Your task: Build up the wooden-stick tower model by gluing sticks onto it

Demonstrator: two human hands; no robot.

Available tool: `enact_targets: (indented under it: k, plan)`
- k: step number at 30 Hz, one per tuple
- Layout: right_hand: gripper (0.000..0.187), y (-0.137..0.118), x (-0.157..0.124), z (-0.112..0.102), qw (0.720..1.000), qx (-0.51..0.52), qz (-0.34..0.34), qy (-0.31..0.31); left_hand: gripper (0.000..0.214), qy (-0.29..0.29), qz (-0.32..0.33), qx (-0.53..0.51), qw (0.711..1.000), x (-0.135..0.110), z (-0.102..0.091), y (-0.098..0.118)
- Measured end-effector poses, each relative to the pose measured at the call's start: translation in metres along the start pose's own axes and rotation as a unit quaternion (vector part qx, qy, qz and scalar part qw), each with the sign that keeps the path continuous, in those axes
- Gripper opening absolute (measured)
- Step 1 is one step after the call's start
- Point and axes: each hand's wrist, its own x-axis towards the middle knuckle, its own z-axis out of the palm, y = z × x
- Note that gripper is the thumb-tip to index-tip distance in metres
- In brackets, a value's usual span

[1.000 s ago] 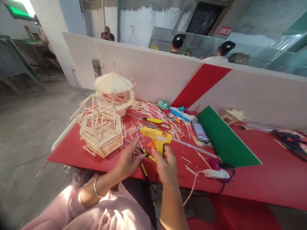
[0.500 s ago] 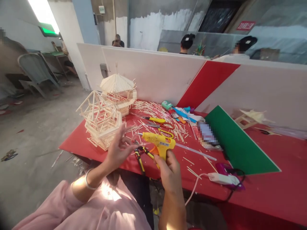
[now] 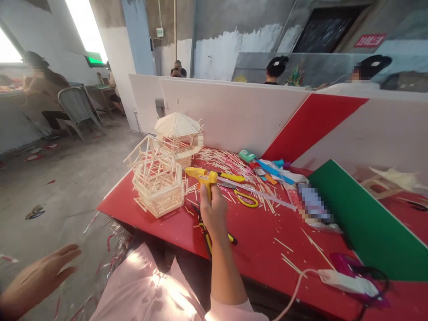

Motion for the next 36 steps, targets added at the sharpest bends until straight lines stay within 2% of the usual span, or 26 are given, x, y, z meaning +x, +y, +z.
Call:
enact_targets:
  k: [1, 3, 6, 7, 8, 10, 13, 16, 21, 22, 24, 26, 28, 30, 33, 36]
  plan:
    - [0.039, -0.002, 0.004, 0.004, 1.000, -0.008, -0.009, 0.000, 0.032, -0.003, 0.022, -0.001, 1.000, 0.004, 0.002, 0.007]
    - [0.040, -0.004, 0.010, 0.009, 1.000, -0.006, -0.020, -0.013, 0.031, 0.030, 0.073, -0.008, 0.997, 0.022, 0.006, 0.035]
    - [0.041, -0.003, 0.013, 0.009, 0.998, 0.030, -0.012, -0.054, 0.029, 0.108, 0.236, -0.072, 0.963, 0.055, 0.013, 0.096]
    - [0.041, -0.002, 0.011, 0.007, 0.997, 0.046, -0.002, -0.064, 0.029, 0.111, 0.281, -0.086, 0.949, 0.065, 0.015, 0.116]
    - [0.041, -0.002, 0.009, 0.005, 0.996, 0.060, 0.011, -0.069, 0.027, 0.109, 0.315, -0.095, 0.938, 0.072, 0.016, 0.135]
    - [0.041, 0.000, 0.002, 0.000, 0.994, 0.082, 0.040, -0.064, 0.022, 0.067, 0.355, -0.100, 0.927, 0.081, 0.017, 0.166]
    - [0.041, 0.004, -0.010, -0.008, 0.990, 0.106, 0.075, -0.062, 0.018, 0.019, 0.418, -0.120, 0.900, 0.082, 0.019, 0.194]
    - [0.041, 0.010, -0.024, -0.017, 0.981, 0.132, 0.108, -0.094, 0.015, -0.023, 0.437, -0.136, 0.889, 0.076, 0.024, 0.201]
    - [0.043, 0.026, -0.040, -0.042, 0.963, 0.103, 0.149, -0.200, 0.012, -0.060, 0.412, -0.158, 0.896, 0.073, 0.032, 0.192]
    - [0.045, 0.029, -0.040, -0.046, 0.966, 0.084, 0.157, -0.189, 0.011, -0.057, 0.411, -0.168, 0.894, 0.074, 0.032, 0.190]
    - [0.050, 0.031, -0.036, -0.050, 0.980, 0.032, 0.164, -0.107, 0.013, -0.035, 0.413, -0.195, 0.889, 0.077, 0.031, 0.190]
    - [0.053, 0.029, -0.026, -0.045, 0.989, -0.017, 0.148, 0.003, 0.016, 0.021, 0.409, -0.224, 0.884, 0.082, 0.026, 0.193]
    - [0.052, 0.023, -0.013, -0.033, 0.992, -0.023, 0.116, 0.051, 0.018, 0.105, 0.395, -0.269, 0.872, 0.086, 0.016, 0.198]
    - [0.049, 0.013, -0.001, -0.018, 0.996, 0.009, 0.084, 0.032, 0.019, 0.204, 0.359, -0.326, 0.850, 0.089, 0.005, 0.201]
    - [0.043, -0.002, 0.014, 0.003, 0.998, 0.040, 0.042, 0.000, 0.012, 0.325, 0.264, -0.380, 0.825, 0.089, -0.006, 0.198]
    - [0.040, -0.010, 0.020, 0.013, 0.998, 0.063, 0.019, -0.016, 0.008, 0.378, 0.195, -0.379, 0.822, 0.087, -0.005, 0.188]
